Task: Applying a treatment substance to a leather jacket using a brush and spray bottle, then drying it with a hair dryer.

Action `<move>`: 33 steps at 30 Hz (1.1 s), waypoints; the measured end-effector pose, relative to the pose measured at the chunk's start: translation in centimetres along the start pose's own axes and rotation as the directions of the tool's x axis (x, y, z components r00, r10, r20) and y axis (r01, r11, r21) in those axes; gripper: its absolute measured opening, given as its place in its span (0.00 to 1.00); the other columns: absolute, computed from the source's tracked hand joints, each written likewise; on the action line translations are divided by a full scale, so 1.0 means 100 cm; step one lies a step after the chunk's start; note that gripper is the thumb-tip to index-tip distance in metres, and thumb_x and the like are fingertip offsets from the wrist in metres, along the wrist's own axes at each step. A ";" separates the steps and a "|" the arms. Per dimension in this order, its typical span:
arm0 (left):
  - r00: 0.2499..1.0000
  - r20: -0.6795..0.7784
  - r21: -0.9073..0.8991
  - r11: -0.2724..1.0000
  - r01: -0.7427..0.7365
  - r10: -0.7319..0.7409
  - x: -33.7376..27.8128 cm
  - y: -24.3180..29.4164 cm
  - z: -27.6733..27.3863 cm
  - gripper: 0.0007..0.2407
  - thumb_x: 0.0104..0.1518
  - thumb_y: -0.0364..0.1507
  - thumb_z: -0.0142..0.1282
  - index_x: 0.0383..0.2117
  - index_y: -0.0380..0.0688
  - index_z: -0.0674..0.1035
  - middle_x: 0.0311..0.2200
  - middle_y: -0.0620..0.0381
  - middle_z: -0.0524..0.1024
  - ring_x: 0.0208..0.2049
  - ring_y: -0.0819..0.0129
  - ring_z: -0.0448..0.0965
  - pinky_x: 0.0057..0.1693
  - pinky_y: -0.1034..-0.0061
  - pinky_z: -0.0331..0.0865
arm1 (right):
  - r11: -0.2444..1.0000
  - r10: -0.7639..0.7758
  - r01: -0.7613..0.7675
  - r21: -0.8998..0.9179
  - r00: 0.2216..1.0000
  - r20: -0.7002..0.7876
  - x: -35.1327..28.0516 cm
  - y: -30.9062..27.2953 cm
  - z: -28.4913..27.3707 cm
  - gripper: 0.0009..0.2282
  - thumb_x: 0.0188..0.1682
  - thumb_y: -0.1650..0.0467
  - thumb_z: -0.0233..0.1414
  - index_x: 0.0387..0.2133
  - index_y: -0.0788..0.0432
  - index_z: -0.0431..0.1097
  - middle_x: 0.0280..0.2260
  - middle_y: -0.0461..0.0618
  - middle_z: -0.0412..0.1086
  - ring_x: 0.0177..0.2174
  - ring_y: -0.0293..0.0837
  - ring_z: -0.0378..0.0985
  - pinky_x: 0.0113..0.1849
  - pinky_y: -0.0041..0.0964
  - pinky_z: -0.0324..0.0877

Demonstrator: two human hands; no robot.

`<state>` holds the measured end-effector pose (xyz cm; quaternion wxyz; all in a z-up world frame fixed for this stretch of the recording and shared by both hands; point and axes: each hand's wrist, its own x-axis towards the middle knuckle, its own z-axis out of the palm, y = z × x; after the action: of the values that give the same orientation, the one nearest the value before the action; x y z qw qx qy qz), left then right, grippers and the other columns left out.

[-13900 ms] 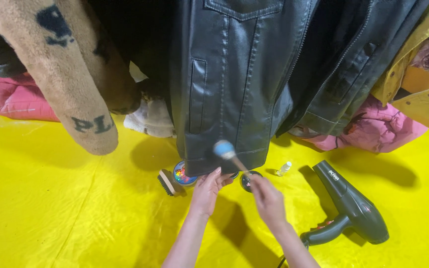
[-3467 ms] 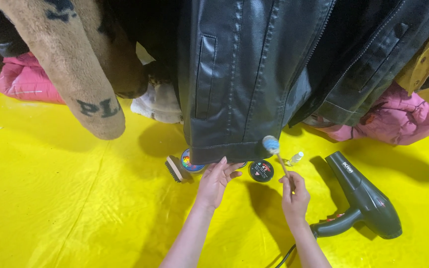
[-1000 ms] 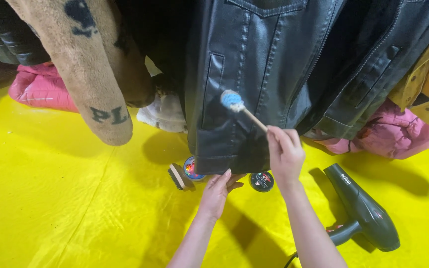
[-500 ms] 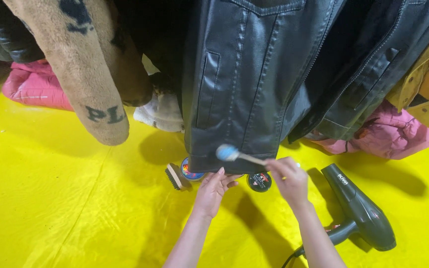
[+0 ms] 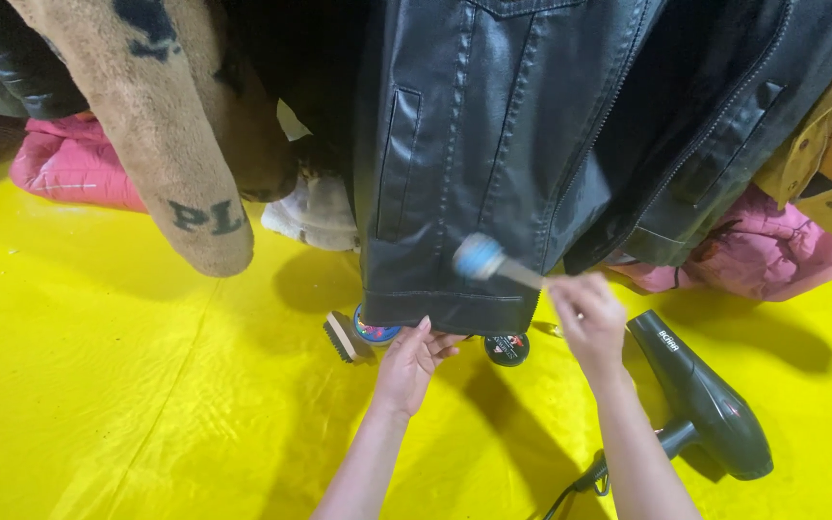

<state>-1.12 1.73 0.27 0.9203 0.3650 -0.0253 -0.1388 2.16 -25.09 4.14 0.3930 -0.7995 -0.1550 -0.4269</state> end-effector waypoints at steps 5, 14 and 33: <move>0.999 -0.009 0.018 0.999 0.039 -0.039 0.001 0.002 -0.003 0.13 0.69 0.37 0.42 0.53 0.58 0.79 0.53 0.57 0.82 0.52 0.60 0.84 0.58 0.67 0.71 | 0.992 -0.041 0.037 -0.118 0.999 -0.032 -0.014 0.014 -0.011 0.03 0.54 0.76 0.57 0.38 0.59 0.78 0.31 0.54 0.72 0.26 0.49 0.75 0.29 0.40 0.69; 1.000 0.004 -0.032 0.999 0.026 -0.026 0.001 0.004 0.006 0.12 0.69 0.37 0.42 0.52 0.58 0.77 0.51 0.57 0.83 0.51 0.62 0.84 0.56 0.68 0.72 | 0.993 0.117 -0.119 -0.024 0.989 -0.091 -0.036 0.022 -0.029 0.04 0.57 0.76 0.55 0.40 0.58 0.78 0.32 0.52 0.72 0.25 0.42 0.72 0.30 0.30 0.67; 0.925 -0.334 -0.058 0.983 0.173 -0.182 0.011 0.000 0.010 0.06 0.65 0.32 0.52 0.38 0.45 0.79 0.50 0.46 0.81 0.52 0.53 0.83 0.59 0.65 0.74 | 0.968 0.213 -0.096 -0.233 0.805 0.553 -0.129 0.028 -0.038 0.09 0.48 0.61 0.56 0.30 0.50 0.81 0.31 0.40 0.82 0.35 0.40 0.81 0.42 0.40 0.73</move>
<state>-0.23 0.77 0.88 0.8996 0.3713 0.1680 -0.1572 -5.89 -28.62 -6.35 0.2819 -0.9351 -0.1580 -0.1456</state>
